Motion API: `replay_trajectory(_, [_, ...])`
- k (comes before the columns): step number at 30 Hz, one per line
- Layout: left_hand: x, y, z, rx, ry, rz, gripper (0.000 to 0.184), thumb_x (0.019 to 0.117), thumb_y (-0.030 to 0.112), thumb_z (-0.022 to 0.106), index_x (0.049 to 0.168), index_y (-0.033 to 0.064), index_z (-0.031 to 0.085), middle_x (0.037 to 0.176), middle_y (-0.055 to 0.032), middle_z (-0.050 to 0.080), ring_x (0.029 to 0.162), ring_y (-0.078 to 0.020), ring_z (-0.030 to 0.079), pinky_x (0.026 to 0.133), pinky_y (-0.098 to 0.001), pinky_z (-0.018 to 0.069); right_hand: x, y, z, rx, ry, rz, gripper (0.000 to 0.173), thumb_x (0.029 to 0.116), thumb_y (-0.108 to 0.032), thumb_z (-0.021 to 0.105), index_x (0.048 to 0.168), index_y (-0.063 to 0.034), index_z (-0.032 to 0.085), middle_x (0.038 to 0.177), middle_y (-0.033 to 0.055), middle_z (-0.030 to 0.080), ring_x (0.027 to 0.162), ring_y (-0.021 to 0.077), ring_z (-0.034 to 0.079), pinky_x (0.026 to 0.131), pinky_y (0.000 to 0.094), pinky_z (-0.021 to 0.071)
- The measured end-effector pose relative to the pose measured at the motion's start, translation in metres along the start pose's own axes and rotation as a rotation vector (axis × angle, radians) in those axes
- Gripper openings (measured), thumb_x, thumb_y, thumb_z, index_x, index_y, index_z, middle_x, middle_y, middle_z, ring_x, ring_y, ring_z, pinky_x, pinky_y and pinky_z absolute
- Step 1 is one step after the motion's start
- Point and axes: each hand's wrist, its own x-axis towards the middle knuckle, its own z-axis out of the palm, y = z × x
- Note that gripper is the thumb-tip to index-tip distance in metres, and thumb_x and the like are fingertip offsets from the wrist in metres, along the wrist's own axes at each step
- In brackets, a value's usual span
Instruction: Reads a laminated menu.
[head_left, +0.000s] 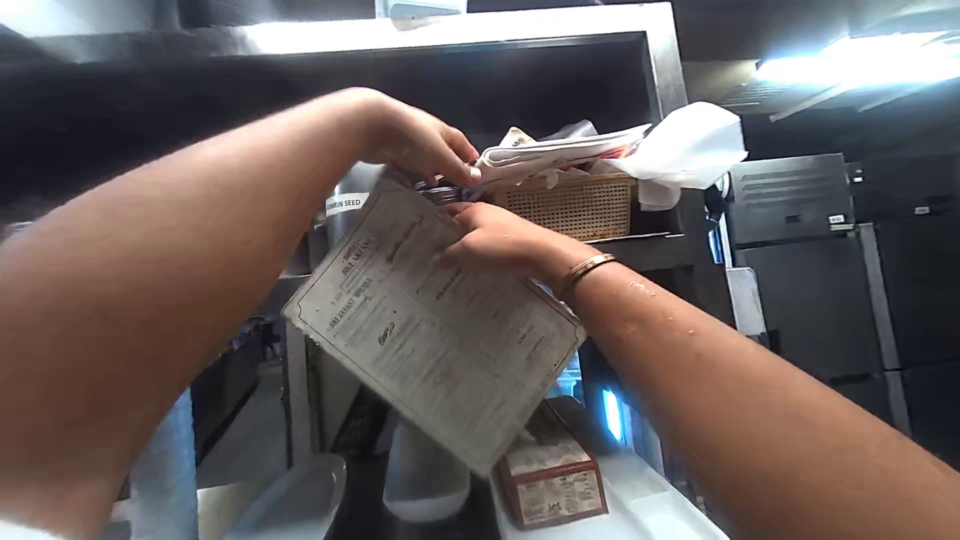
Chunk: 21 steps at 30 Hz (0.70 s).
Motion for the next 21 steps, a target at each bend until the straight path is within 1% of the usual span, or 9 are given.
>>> replay_trajectory(2, [0.001, -0.008, 0.012, 0.073, 0.049, 0.021, 0.05, 0.1084, 0.028, 0.051, 0.155, 0.0137, 0.039, 0.143, -0.0134, 0.057, 0.122, -0.0236, 0.06, 0.101, -0.0458, 0.0479, 0.003, 0.0, -0.004, 0.056, -0.012, 0.027, 0.025, 0.0918, -0.023, 0.076, 0.111, -0.0074, 0.073, 0.1, 0.009, 0.072, 0.091, 0.0198, 0.068, 0.081, 0.0466, 0.0535])
replay_trajectory(6, [0.009, -0.018, 0.025, 0.125, 0.168, -0.01, 0.046, 0.1069, 0.019, 0.051, 0.153, 0.0167, 0.044, 0.138, -0.012, 0.061, 0.121, -0.0251, 0.061, 0.102, -0.0508, 0.0471, -0.01, 0.0, -0.002, -0.04, 0.003, 0.064, 0.018, 0.0936, -0.028, 0.074, 0.101, -0.0113, 0.075, 0.087, 0.005, 0.071, 0.081, 0.0172, 0.068, 0.073, 0.0452, 0.0533])
replay_trajectory(9, [0.01, -0.013, 0.023, -0.048, 0.164, -0.01, 0.043, 0.1094, 0.022, 0.044, 0.151, 0.0093, 0.047, 0.143, -0.0166, 0.056, 0.127, -0.0288, 0.057, 0.105, -0.0494, 0.0454, -0.053, -0.004, -0.002, -0.099, 0.111, 0.03, 0.017, 0.0948, -0.031, 0.072, 0.089, -0.0151, 0.072, 0.073, 0.0003, 0.066, 0.068, 0.0137, 0.063, 0.062, 0.0414, 0.0495])
replay_trajectory(11, [0.003, -0.014, 0.021, -0.14, 0.236, 0.026, 0.04, 0.1097, 0.029, 0.046, 0.143, 0.0089, 0.054, 0.134, -0.0144, 0.061, 0.119, -0.0234, 0.061, 0.101, -0.0446, 0.0489, -0.093, -0.007, -0.003, -0.066, 0.245, -0.031, 0.014, 0.0947, -0.03, 0.069, 0.085, -0.0197, 0.072, 0.07, -0.0037, 0.066, 0.065, 0.0099, 0.063, 0.057, 0.0377, 0.0495])
replay_trajectory(13, [-0.009, -0.01, 0.023, -0.08, 0.39, 0.072, 0.038, 0.1082, 0.034, 0.047, 0.137, 0.0115, 0.059, 0.122, -0.0115, 0.066, 0.111, -0.0207, 0.064, 0.095, -0.0472, 0.0508, -0.138, -0.008, 0.0, 0.098, 0.389, -0.066, 0.015, 0.0977, -0.025, 0.066, 0.087, -0.0169, 0.074, 0.069, -0.0023, 0.068, 0.059, 0.0088, 0.064, 0.05, 0.0305, 0.0506])
replay_trajectory(15, [-0.032, -0.004, 0.029, 0.009, 0.607, 0.179, 0.04, 0.1072, 0.033, 0.047, 0.138, 0.0094, 0.059, 0.129, -0.0134, 0.065, 0.119, -0.0234, 0.063, 0.103, -0.0513, 0.0486, -0.182, 0.001, 0.009, 0.343, 0.476, -0.04, 0.015, 0.1, -0.022, 0.064, 0.097, -0.0119, 0.075, 0.076, 0.0032, 0.074, 0.061, 0.013, 0.07, 0.05, 0.0312, 0.0602])
replay_trajectory(16, [-0.05, -0.003, 0.037, -0.035, 0.73, 0.229, 0.042, 0.1065, 0.033, 0.047, 0.138, 0.0085, 0.059, 0.132, -0.0129, 0.064, 0.121, -0.0219, 0.063, 0.105, -0.0476, 0.0489, -0.204, 0.007, 0.018, 0.446, 0.514, 0.008, 0.016, 0.1009, -0.023, 0.064, 0.101, -0.011, 0.074, 0.077, 0.0063, 0.074, 0.06, 0.0165, 0.07, 0.049, 0.0339, 0.0602])
replay_trajectory(19, [-0.125, -0.015, 0.11, -0.563, 0.968, 0.371, 0.04, 0.1052, 0.033, 0.05, 0.137, 0.0094, 0.055, 0.129, -0.0034, 0.065, 0.112, -0.0154, 0.067, 0.096, -0.0334, 0.0567, -0.254, 0.025, 0.048, 0.729, 0.597, 0.181, 0.018, 0.1009, -0.023, 0.064, 0.108, -0.0097, 0.073, 0.085, 0.012, 0.075, 0.064, 0.0208, 0.072, 0.055, 0.038, 0.063])
replay_trajectory(21, [-0.189, -0.012, 0.213, -0.95, 0.776, 0.339, 0.055, 0.1058, 0.047, 0.048, 0.151, 0.0184, 0.037, 0.138, -0.0022, 0.06, 0.115, -0.0206, 0.066, 0.093, -0.0382, 0.0594, -0.28, 0.037, 0.071, 0.902, 0.629, 0.286, 0.019, 0.1009, -0.022, 0.064, 0.111, -0.008, 0.071, 0.088, 0.0147, 0.075, 0.067, 0.022, 0.074, 0.058, 0.0391, 0.0642])
